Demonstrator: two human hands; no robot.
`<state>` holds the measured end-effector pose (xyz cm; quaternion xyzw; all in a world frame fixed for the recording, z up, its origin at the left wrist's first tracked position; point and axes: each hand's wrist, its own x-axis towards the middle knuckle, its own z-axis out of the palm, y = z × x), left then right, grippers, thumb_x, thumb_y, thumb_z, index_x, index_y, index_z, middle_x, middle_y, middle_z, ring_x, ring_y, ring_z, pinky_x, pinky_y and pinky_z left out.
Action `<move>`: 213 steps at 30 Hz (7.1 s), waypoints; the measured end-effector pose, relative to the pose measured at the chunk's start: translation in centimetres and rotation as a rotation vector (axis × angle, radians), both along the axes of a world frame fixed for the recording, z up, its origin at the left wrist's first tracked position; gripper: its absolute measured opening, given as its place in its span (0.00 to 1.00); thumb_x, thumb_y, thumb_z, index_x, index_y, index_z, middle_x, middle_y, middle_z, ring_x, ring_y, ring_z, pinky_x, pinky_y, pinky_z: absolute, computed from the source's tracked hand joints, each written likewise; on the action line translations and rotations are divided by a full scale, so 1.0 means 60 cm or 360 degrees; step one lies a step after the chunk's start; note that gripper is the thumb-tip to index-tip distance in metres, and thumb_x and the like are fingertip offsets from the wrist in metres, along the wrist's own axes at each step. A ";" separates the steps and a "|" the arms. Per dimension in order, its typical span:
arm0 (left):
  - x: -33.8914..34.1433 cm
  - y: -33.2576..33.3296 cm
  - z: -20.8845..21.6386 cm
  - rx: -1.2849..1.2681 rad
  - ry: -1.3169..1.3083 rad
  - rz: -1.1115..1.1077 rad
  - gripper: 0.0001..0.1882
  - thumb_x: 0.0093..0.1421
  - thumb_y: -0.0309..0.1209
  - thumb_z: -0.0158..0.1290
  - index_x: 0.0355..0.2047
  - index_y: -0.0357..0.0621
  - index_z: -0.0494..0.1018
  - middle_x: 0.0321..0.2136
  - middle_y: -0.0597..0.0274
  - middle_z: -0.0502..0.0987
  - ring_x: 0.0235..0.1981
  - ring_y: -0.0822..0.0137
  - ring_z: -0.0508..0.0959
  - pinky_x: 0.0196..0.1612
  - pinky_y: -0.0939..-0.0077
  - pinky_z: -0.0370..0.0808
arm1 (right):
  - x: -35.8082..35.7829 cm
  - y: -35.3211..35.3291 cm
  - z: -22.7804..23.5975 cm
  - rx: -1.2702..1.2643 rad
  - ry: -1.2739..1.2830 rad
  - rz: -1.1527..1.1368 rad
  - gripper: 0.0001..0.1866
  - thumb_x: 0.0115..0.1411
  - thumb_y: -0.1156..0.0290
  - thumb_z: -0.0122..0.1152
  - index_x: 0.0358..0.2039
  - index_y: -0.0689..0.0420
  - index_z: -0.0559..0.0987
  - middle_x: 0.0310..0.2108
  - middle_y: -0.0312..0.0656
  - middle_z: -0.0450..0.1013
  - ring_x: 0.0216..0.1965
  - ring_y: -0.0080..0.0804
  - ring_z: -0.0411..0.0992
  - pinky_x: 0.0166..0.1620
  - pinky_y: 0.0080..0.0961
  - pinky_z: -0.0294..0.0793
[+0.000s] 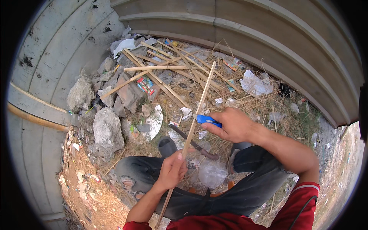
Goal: The person sits on a small stool and uses a blue utility knife to shave thin strips off a long bamboo stick. They repeatedly rotate the stick and scrape the blade along its length to smooth the surface and remove the outer layer.
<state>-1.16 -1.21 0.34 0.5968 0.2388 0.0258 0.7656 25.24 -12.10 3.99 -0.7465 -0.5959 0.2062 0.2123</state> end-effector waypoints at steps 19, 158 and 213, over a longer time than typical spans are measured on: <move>-0.016 0.016 0.006 -0.0611 0.0038 -0.0246 0.35 0.76 0.53 0.29 0.62 0.31 0.63 0.14 0.75 0.50 0.10 0.81 0.51 0.14 0.82 0.51 | 0.021 -0.022 0.032 0.0075 0.0050 -0.0224 0.26 0.69 0.47 0.51 0.33 0.59 0.83 0.19 0.54 0.73 0.25 0.57 0.75 0.32 0.46 0.75; -0.071 -0.068 0.106 0.1581 -0.0764 -0.0146 0.23 0.50 0.10 0.54 0.47 0.36 0.80 0.48 0.31 0.77 0.48 0.37 0.82 0.51 0.52 0.80 | 0.060 0.109 -0.041 0.0734 0.1671 -0.1422 0.13 0.64 0.69 0.57 0.43 0.66 0.73 0.30 0.46 0.77 0.30 0.32 0.74 0.28 0.33 0.71; 0.179 0.387 0.088 0.1976 -0.0356 0.1247 0.13 0.54 0.15 0.59 0.40 0.34 0.74 0.29 0.55 0.82 0.33 0.68 0.85 0.36 0.74 0.80 | -0.051 -0.080 0.086 0.0270 0.0706 -0.1135 0.23 0.66 0.52 0.60 0.33 0.64 0.78 0.16 0.41 0.69 0.18 0.29 0.69 0.21 0.29 0.67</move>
